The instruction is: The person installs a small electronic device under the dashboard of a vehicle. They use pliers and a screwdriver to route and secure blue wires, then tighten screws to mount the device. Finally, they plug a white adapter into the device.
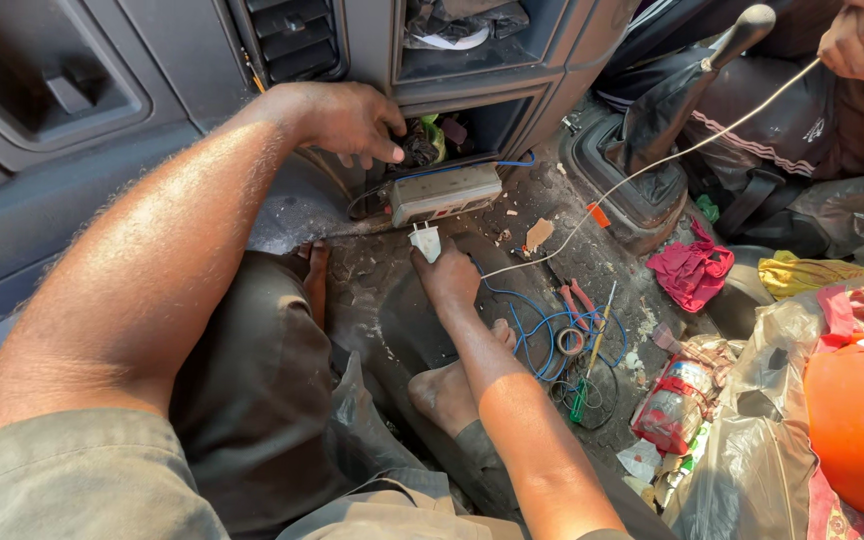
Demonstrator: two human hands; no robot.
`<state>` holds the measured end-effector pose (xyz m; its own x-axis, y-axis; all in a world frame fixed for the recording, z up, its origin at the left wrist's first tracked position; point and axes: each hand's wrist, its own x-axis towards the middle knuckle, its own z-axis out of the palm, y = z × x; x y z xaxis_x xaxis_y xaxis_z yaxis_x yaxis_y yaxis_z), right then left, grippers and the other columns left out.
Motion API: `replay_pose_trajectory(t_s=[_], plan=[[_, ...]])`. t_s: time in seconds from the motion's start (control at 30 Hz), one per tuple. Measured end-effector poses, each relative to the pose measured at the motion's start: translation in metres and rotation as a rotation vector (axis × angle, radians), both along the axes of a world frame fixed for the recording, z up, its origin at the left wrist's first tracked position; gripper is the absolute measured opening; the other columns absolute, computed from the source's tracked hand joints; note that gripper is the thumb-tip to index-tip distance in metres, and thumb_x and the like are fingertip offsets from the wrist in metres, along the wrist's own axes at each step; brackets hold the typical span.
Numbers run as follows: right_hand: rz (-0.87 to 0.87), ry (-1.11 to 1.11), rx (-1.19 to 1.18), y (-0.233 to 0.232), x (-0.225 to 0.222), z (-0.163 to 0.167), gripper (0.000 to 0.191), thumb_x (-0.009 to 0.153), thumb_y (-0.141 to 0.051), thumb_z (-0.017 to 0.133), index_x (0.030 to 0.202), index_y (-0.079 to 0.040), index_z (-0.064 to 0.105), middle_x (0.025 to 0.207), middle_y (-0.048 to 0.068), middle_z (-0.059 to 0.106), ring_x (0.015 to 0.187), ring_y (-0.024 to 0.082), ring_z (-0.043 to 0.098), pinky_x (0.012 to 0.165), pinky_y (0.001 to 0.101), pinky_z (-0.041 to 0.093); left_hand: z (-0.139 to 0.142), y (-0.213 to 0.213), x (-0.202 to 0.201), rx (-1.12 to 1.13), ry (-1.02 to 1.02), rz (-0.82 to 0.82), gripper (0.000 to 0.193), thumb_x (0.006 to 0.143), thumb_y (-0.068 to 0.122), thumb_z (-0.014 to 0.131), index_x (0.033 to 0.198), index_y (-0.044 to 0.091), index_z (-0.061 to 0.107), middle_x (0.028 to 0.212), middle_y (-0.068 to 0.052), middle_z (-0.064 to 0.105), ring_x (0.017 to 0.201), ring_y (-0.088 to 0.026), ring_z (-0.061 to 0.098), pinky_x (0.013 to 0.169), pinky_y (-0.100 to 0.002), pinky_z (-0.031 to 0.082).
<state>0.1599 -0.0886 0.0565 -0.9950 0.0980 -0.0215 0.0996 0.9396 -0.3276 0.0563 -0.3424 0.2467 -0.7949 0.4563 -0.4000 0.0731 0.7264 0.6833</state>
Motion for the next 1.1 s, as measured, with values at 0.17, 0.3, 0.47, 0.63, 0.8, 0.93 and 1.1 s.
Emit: replay_pose_trajectory(t_s=[0.17,0.3,0.47,0.63,0.8,0.93,1.1], plan=[[-0.024,0.012,-0.011,-0.002,0.002,0.003,0.056,0.082,-0.055,0.071,0.113,-0.009,0.068,0.095,0.021,0.075,0.09,0.042,0.072,0.079,0.0537,0.056,0.007,0.0,0.003,-0.006,-0.016,-0.004,0.07,0.092,0.037,0.069,0.152,0.01,0.046,0.131,-0.014,0.07,0.111,-0.028,0.072,0.098,-0.045,0.056],[0.0,0.063,-0.019,-0.007,0.003,0.011,0.054,0.083,-0.054,0.071,0.113,-0.009,0.068,0.095,0.02,0.075,0.091,0.041,0.072,0.079,0.0533,0.056,0.013,0.001,0.008,-0.114,-0.048,0.05,0.069,0.095,0.041,0.067,0.156,0.016,0.046,0.13,-0.019,0.073,0.116,-0.029,0.068,0.103,-0.052,0.049],[-0.009,0.056,-0.016,-0.015,0.0,0.024,0.054,0.082,-0.053,0.071,0.111,-0.008,0.068,0.093,0.021,0.075,0.089,0.042,0.071,0.078,0.0542,0.055,0.014,0.002,0.008,-0.03,-0.019,0.015,0.071,0.092,0.038,0.069,0.153,0.011,0.046,0.135,-0.016,0.067,0.112,-0.028,0.072,0.101,-0.048,0.053],[0.017,0.063,0.068,-0.017,-0.005,0.016,0.056,0.085,-0.056,0.072,0.102,-0.004,0.068,0.089,0.023,0.074,0.085,0.044,0.07,0.081,0.0531,0.055,-0.004,-0.001,-0.004,-0.025,-0.06,0.016,0.073,0.091,0.039,0.07,0.153,0.011,0.046,0.131,-0.017,0.07,0.115,-0.028,0.071,0.103,-0.048,0.052],[0.068,0.105,0.11,-0.012,-0.014,-0.009,0.032,0.088,-0.029,0.066,0.106,-0.003,0.069,0.09,0.019,0.075,0.085,0.04,0.072,0.078,0.0533,0.055,-0.027,-0.01,-0.014,0.057,0.168,-0.24,0.081,0.093,0.057,0.062,0.151,0.005,0.042,0.151,-0.018,0.05,0.136,-0.033,0.051,0.113,-0.045,0.041],[0.095,0.053,0.159,-0.007,-0.017,-0.003,0.038,0.087,-0.028,0.07,0.115,-0.004,0.066,0.097,0.02,0.074,0.094,0.037,0.071,0.095,0.0534,0.048,-0.036,-0.009,-0.016,0.082,-0.071,-0.081,0.077,0.088,0.054,0.07,0.149,0.013,0.05,0.141,-0.013,0.068,0.122,-0.028,0.07,0.105,-0.041,0.055],[0.054,-0.114,0.089,-0.022,-0.011,0.033,0.061,0.083,-0.046,0.076,0.123,-0.002,0.06,0.097,0.021,0.074,0.096,0.039,0.071,0.101,0.0584,0.043,-0.039,-0.012,-0.015,0.105,-0.258,0.088,0.073,0.088,0.045,0.075,0.151,0.02,0.049,0.141,-0.01,0.068,0.118,-0.029,0.072,0.099,-0.043,0.058]])
